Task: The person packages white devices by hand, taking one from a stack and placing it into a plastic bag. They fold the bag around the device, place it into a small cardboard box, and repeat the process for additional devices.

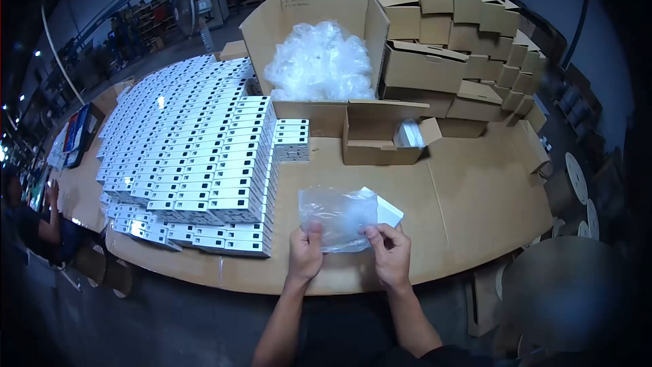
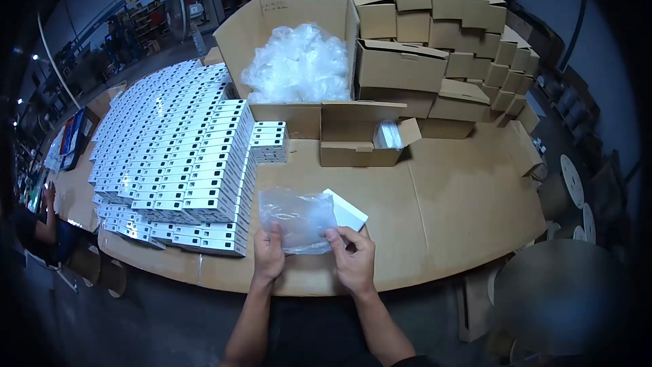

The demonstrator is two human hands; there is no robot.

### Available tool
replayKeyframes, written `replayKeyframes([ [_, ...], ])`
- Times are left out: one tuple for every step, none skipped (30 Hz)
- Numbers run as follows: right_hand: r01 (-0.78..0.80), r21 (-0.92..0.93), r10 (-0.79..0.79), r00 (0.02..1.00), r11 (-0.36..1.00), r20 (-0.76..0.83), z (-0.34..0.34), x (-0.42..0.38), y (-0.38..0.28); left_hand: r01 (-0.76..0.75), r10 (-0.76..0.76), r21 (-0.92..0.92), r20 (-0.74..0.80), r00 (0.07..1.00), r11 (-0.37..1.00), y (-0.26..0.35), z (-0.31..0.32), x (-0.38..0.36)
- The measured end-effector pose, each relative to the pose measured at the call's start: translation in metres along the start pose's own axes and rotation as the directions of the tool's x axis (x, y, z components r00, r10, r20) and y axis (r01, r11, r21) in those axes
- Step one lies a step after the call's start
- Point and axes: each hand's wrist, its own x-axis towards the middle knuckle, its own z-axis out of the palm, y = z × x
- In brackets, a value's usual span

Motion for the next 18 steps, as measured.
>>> replayKeyframes([
  [0.031,-0.060,-0.034,0.999,0.998,-0.037,0.001,-0.005,0.002,-0.031,0.039,0.087,-0.092,0.995,0.996,-0.005,-0.001,-0.002],
  [0.059,-0.121,-0.068,0.995,0.991,-0.070,0.002,-0.009,0.005,-0.053,0.085,0.176,-0.182,0.980,0.983,-0.009,-0.001,-0.004],
  [0.087,-0.182,-0.106,0.990,0.979,-0.098,0.004,-0.012,0.007,-0.068,0.141,0.266,-0.267,0.953,0.962,-0.010,-0.001,-0.005],
  [0.069,-0.204,-0.090,0.991,0.977,-0.097,0.003,-0.014,0.005,-0.166,0.284,0.409,-0.245,0.927,0.897,0.000,0.002,-0.006],
  [0.050,-0.226,-0.073,0.993,0.973,-0.094,0.002,-0.018,0.003,-0.252,0.416,0.540,-0.206,0.886,0.803,0.014,0.005,-0.011],
  [0.029,-0.248,-0.053,0.994,0.968,-0.092,0.001,-0.020,0.002,-0.321,0.534,0.658,-0.147,0.832,0.681,0.029,0.009,-0.015],
  [0.044,-0.256,-0.069,0.994,0.966,-0.089,0.001,-0.022,0.002,-0.399,0.582,0.687,-0.044,0.812,0.608,0.040,0.012,-0.014],
  [0.058,-0.266,-0.083,0.993,0.962,-0.086,0.000,-0.024,0.003,-0.474,0.619,0.703,0.061,0.783,0.530,0.051,0.015,-0.010],
  [0.072,-0.275,-0.098,0.992,0.959,-0.084,-0.001,-0.027,0.003,-0.547,0.646,0.707,0.167,0.745,0.448,0.058,0.018,-0.005],
  [0.078,-0.282,-0.107,0.990,0.956,-0.087,-0.002,-0.028,0.004,-0.575,0.630,0.709,0.237,0.739,0.408,0.061,0.019,0.000],
  [0.089,-0.288,-0.119,0.989,0.954,-0.090,-0.002,-0.029,0.006,-0.605,0.613,0.708,0.306,0.728,0.365,0.065,0.020,0.007],
  [0.102,-0.292,-0.135,0.987,0.951,-0.092,-0.003,-0.028,0.007,-0.636,0.595,0.703,0.373,0.712,0.320,0.066,0.021,0.012],
  [0.098,-0.297,-0.131,0.987,0.950,-0.091,-0.004,-0.027,0.008,-0.628,0.591,0.702,0.361,0.721,0.336,0.060,0.022,0.015],
  [0.091,-0.301,-0.124,0.988,0.949,-0.094,-0.004,-0.027,0.008,-0.637,0.574,0.686,0.380,0.726,0.352,0.059,0.022,0.016],
  [0.082,-0.305,-0.117,0.988,0.949,-0.098,-0.005,-0.027,0.009,-0.645,0.554,0.669,0.399,0.730,0.369,0.059,0.021,0.017],
  [0.087,-0.316,-0.123,0.988,0.945,-0.096,-0.006,-0.026,0.009,-0.653,0.537,0.652,0.417,0.733,0.384,0.058,0.021,0.020],
  [0.094,-0.325,-0.130,0.987,0.941,-0.092,-0.006,-0.025,0.009,-0.666,0.529,0.635,0.437,0.727,0.391,0.055,0.021,0.021],
  [0.099,-0.333,-0.135,0.987,0.938,-0.087,-0.007,-0.025,0.010,-0.677,0.519,0.620,0.456,0.723,0.397,0.053,0.019,0.022],
])
